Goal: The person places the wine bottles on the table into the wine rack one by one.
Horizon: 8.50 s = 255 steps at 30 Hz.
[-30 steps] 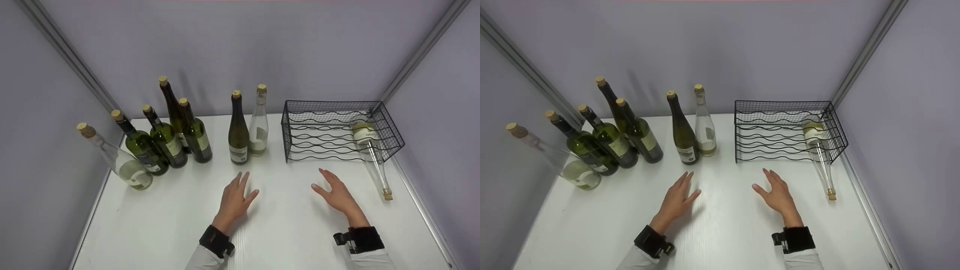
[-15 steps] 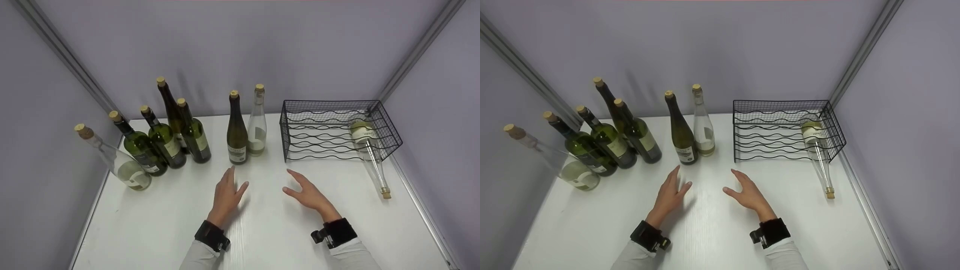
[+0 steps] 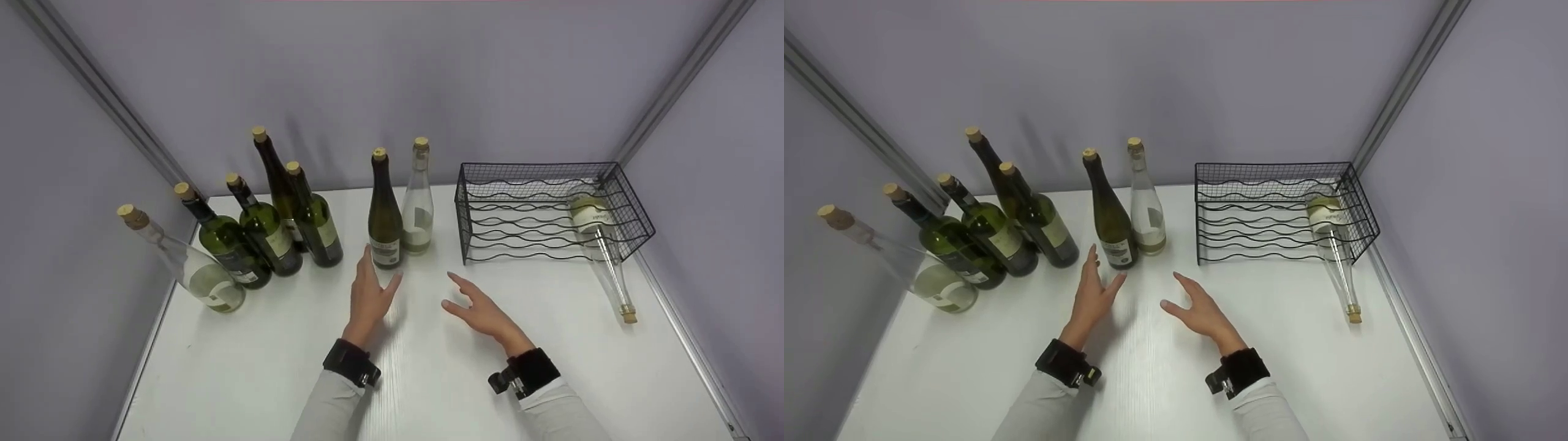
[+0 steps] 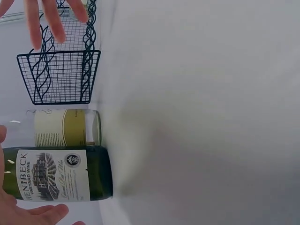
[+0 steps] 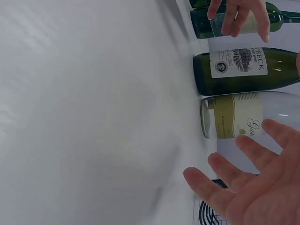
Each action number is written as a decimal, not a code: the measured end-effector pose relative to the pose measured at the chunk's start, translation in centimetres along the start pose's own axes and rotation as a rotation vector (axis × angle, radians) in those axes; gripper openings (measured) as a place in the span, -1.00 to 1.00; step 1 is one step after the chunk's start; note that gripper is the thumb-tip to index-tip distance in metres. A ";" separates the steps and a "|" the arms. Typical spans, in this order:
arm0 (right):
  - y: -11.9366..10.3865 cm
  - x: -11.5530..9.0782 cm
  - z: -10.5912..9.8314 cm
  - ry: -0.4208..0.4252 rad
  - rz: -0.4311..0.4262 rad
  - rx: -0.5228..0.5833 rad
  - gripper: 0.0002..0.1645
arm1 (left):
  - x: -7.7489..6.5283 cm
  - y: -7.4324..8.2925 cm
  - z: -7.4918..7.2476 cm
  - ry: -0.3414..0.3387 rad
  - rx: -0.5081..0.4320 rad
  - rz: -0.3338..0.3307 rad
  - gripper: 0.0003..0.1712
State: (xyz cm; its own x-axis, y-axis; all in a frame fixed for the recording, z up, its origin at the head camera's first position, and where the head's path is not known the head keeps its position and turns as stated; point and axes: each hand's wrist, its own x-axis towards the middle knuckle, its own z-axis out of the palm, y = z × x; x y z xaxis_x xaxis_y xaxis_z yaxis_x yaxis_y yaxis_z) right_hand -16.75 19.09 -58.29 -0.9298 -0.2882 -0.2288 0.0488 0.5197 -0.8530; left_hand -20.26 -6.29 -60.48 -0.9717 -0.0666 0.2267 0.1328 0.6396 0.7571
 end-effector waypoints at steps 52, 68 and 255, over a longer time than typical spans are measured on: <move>-1.6 2.6 1.9 -0.017 -0.010 0.157 -0.10 | 7.2 0.7 0.9 0.050 -0.304 -0.082 0.05; -2.7 2.2 1.1 -0.011 -0.020 0.284 -0.22 | 5.2 0.8 1.2 0.044 -0.322 -0.061 0.03; 12.3 -12.8 -16.6 0.511 0.415 -0.244 0.13 | -5.3 6.2 4.9 -0.325 0.444 0.565 -0.33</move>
State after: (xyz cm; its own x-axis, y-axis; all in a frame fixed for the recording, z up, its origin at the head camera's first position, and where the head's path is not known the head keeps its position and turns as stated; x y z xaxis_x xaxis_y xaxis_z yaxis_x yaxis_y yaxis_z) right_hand -10.28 42.51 -58.06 -0.9099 0.3564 -0.2123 0.4093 0.6878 -0.5995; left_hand -15.25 1.80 -60.05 -0.7977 0.5433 0.2615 0.5997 0.7604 0.2493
